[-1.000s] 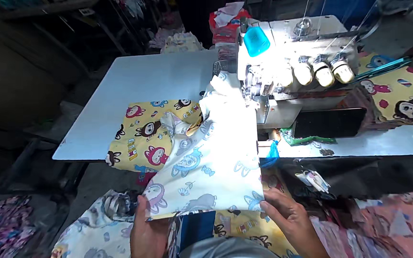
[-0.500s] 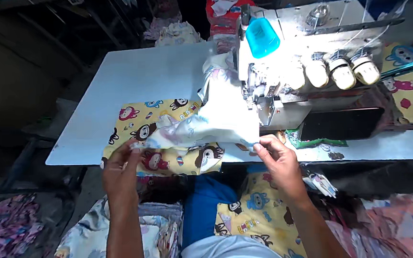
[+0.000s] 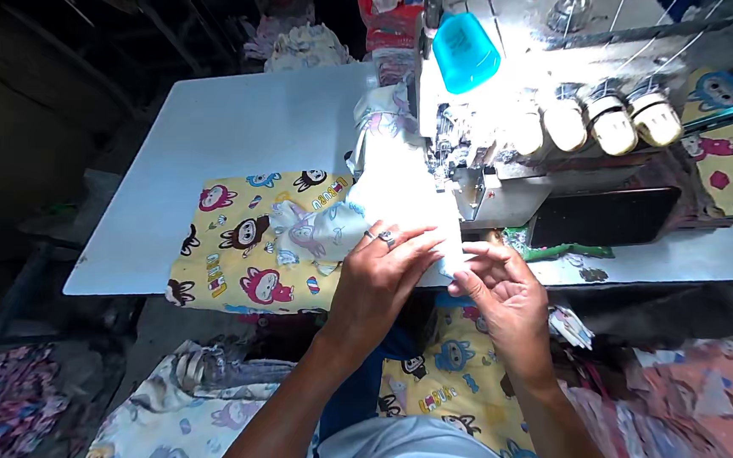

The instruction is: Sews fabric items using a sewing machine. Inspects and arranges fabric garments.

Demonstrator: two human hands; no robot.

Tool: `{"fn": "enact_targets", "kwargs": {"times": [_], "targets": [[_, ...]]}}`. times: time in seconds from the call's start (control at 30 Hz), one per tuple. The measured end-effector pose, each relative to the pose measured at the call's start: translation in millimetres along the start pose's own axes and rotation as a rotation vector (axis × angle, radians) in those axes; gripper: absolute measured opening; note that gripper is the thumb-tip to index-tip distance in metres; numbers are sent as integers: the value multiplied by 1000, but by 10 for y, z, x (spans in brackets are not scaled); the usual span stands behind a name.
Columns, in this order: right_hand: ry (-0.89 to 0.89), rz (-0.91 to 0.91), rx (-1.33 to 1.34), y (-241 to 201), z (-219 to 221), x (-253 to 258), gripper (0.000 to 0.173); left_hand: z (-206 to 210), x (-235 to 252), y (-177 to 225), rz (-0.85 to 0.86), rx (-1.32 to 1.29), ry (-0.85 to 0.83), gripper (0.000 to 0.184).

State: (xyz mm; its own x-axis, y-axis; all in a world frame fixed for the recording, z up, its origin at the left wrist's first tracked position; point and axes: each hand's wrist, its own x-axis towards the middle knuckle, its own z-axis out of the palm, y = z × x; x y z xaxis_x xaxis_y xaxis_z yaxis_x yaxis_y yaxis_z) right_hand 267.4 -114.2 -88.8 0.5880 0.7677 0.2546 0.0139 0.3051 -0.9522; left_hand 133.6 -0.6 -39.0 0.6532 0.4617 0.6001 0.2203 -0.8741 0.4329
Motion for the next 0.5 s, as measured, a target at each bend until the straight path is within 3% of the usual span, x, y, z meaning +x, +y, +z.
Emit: {"fn": "enact_targets", "kwargs": {"times": [0.13, 0.3, 0.4, 0.5], "targets": [[-1, -144, -250, 46, 29, 103, 20, 11, 172, -174, -49, 113, -72, 25], [50, -356, -754, -17, 126, 367, 25, 0, 502, -441, -70, 144, -127, 29], [47, -375, -986, -58, 143, 401, 35, 42, 670, -612, -102, 172, -126, 30], [43, -351, -1052, -50, 148, 351, 37, 61, 794, -704, -190, 211, -124, 35]]}}
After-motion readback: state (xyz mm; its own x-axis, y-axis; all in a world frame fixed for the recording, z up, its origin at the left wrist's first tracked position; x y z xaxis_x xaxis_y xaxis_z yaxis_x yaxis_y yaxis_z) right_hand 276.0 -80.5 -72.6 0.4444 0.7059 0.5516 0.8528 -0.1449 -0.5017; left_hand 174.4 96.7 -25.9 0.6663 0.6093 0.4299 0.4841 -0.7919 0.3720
